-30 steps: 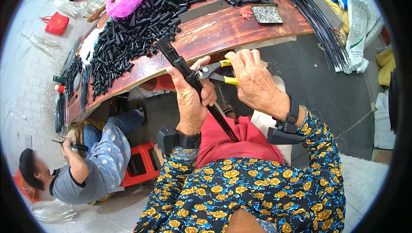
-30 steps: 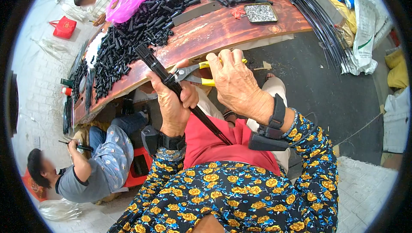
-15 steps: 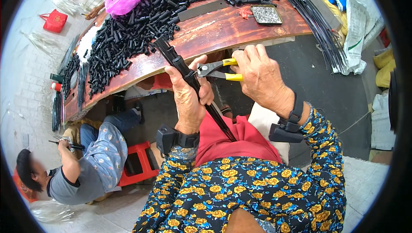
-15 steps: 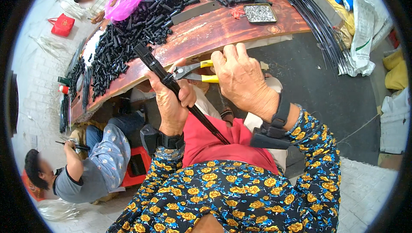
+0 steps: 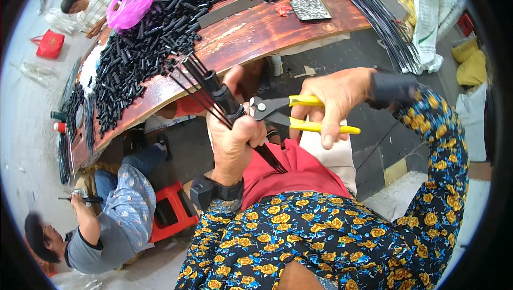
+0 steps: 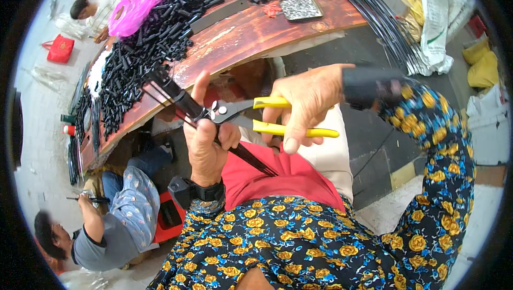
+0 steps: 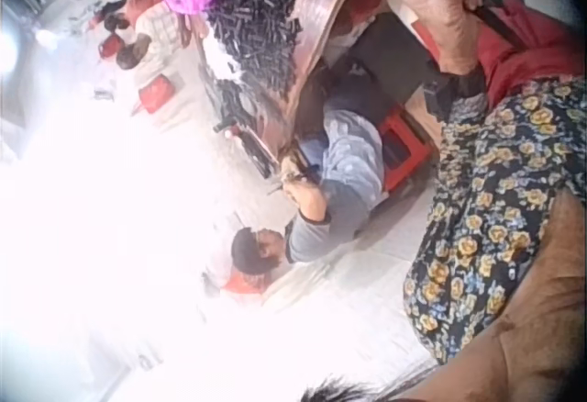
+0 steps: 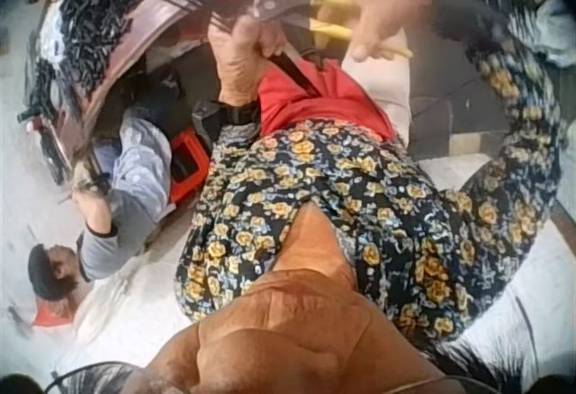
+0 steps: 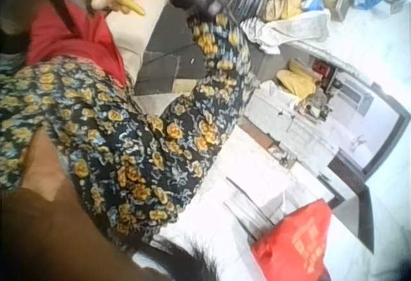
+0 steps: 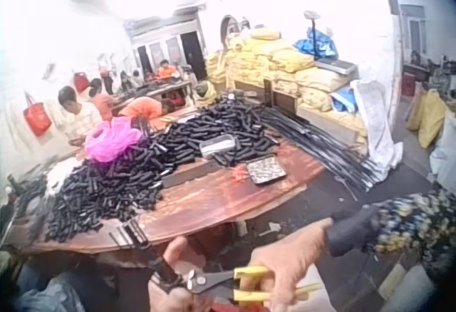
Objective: Assembling the metal ribs of an umbrella into the central plastic hub and securing them with tools.
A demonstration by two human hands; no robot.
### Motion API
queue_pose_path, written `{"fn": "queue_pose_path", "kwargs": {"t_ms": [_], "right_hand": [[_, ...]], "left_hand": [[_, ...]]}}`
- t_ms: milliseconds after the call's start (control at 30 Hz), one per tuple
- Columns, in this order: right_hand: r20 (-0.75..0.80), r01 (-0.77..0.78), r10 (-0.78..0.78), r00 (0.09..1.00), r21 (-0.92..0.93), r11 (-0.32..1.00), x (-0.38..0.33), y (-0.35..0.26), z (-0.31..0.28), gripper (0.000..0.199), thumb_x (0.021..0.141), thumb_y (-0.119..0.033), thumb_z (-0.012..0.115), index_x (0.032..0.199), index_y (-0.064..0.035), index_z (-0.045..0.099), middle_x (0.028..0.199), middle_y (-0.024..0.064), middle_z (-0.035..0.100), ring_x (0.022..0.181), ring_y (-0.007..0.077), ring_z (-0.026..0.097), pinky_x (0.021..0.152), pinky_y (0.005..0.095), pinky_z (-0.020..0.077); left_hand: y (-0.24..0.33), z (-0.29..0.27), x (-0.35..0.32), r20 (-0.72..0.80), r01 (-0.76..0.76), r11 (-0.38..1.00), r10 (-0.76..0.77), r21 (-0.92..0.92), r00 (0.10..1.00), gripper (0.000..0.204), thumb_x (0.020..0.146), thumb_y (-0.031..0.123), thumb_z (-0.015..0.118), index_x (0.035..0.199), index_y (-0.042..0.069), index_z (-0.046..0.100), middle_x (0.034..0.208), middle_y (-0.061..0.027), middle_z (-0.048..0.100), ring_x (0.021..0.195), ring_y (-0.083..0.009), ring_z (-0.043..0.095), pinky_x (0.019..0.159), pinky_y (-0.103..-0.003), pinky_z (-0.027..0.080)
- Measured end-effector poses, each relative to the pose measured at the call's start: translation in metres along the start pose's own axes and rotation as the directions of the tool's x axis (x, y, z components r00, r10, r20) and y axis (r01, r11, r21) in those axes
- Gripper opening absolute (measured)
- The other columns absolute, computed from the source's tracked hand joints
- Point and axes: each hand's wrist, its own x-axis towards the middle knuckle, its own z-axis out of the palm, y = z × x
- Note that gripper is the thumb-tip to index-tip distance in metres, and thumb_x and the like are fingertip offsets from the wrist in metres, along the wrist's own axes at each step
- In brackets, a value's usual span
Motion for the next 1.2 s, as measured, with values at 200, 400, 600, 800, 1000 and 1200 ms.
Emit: {"fn": "queue_pose_path", "kwargs": {"t_ms": [200, 400, 600, 800, 1000, 1200], "right_hand": [[-0.409, -0.019, -0.331, 0.85, -0.653, 0.757, 0.005, 0.009, 0.015, 0.054, 0.07, -0.024, 0.069, 0.113, 0.004, 0.05, 0.088, 0.0156, 0.058, 0.081, 0.0272, 0.06, 0.069, 0.0382, 0.0471], [-0.358, -0.135, -0.736, 0.575, -0.929, 0.346, 0.0, -0.002, 0.023, 0.038, 0.072, -0.013, 0.066, 0.106, 0.001, 0.055, 0.076, 0.0132, 0.059, 0.069, 0.0303, 0.06, 0.061, 0.0377, 0.047], [-0.065, 0.009, -0.015, 0.998, -0.089, 0.996, 0.01, 0.004, 0.019, 0.046, 0.077, -0.035, 0.073, 0.099, 0.0026, 0.059, 0.07, 0.0072, 0.063, 0.062, 0.0152, 0.064, 0.053, 0.0298, 0.0487], [-0.293, -0.43, -0.796, 0.53, -0.902, 0.045, -0.003, -0.021, 0.047, 0.039, 0.079, -0.022, 0.066, 0.108, 0.0014, 0.054, 0.085, 0.0216, 0.062, 0.077, 0.033, 0.064, 0.068, 0.0421, 0.049], [-0.03, -0.054, 0.058, 0.998, 0.124, 0.991, -0.001, -0.007, 0.02, 0.041, 0.078, -0.02, 0.078, 0.104, 0.0058, 0.059, 0.07, 0.0089, 0.066, 0.053, 0.0118, 0.062, 0.048, 0.0256, 0.0483], [-0.385, -0.268, -0.698, 0.603, -0.923, 0.278, -0.008, -0.011, 0.043, 0.058, 0.08, -0.033, 0.069, 0.124, -0.0015, 0.05, 0.09, 0.0188, 0.058, 0.077, 0.0334, 0.059, 0.068, 0.0429, 0.0463]], "left_hand": [[0.002, -0.01, 0.0, -0.024, 0.071, 0.997, -0.071, -0.005, 0.997, 0.047, 0.086, 0.031, 0.071, 0.116, -0.001, 0.055, 0.052, 0.0045, 0.034, 0.042, -0.006, 0.033, 0.04, -0.023, 0.027], [-0.001, -0.01, 0.0, 0.004, 0.009, 1.0, -0.009, -0.01, 1.0, 0.064, 0.08, 0.036, 0.077, 0.126, -0.001, 0.051, 0.052, 0.0049, 0.035, 0.042, -0.0047, 0.034, 0.039, -0.023, 0.025], [0.0, -0.013, -0.005, 0.05, 0.086, 0.988, -0.08, -0.126, 0.996, 0.048, 0.076, 0.021, 0.079, 0.111, -0.005, 0.059, 0.057, 0.0019, 0.051, 0.044, -0.0041, 0.04, 0.042, -0.02, 0.031], [0.003, -0.017, -0.004, -0.046, 0.066, 0.998, -0.065, 0.016, 0.997, 0.057, 0.082, 0.027, 0.073, 0.124, -0.003, 0.05, 0.052, 0.004, 0.036, 0.041, -0.0055, 0.033, 0.039, -0.023, 0.027], [0.004, -0.006, -0.003, 0.081, 0.052, 0.995, -0.046, -0.082, 0.996, 0.065, 0.079, 0.034, 0.077, 0.125, -0.002, 0.051, 0.053, 0.0053, 0.037, 0.041, -0.0044, 0.031, 0.04, -0.023, 0.026], [0.004, -0.013, 0.0, 0.007, 0.079, 0.992, -0.079, -0.098, 0.997, 0.05, 0.082, 0.03, 0.075, 0.115, -0.002, 0.055, 0.054, 0.0048, 0.04, 0.043, -0.0036, 0.034, 0.04, -0.022, 0.027]]}}
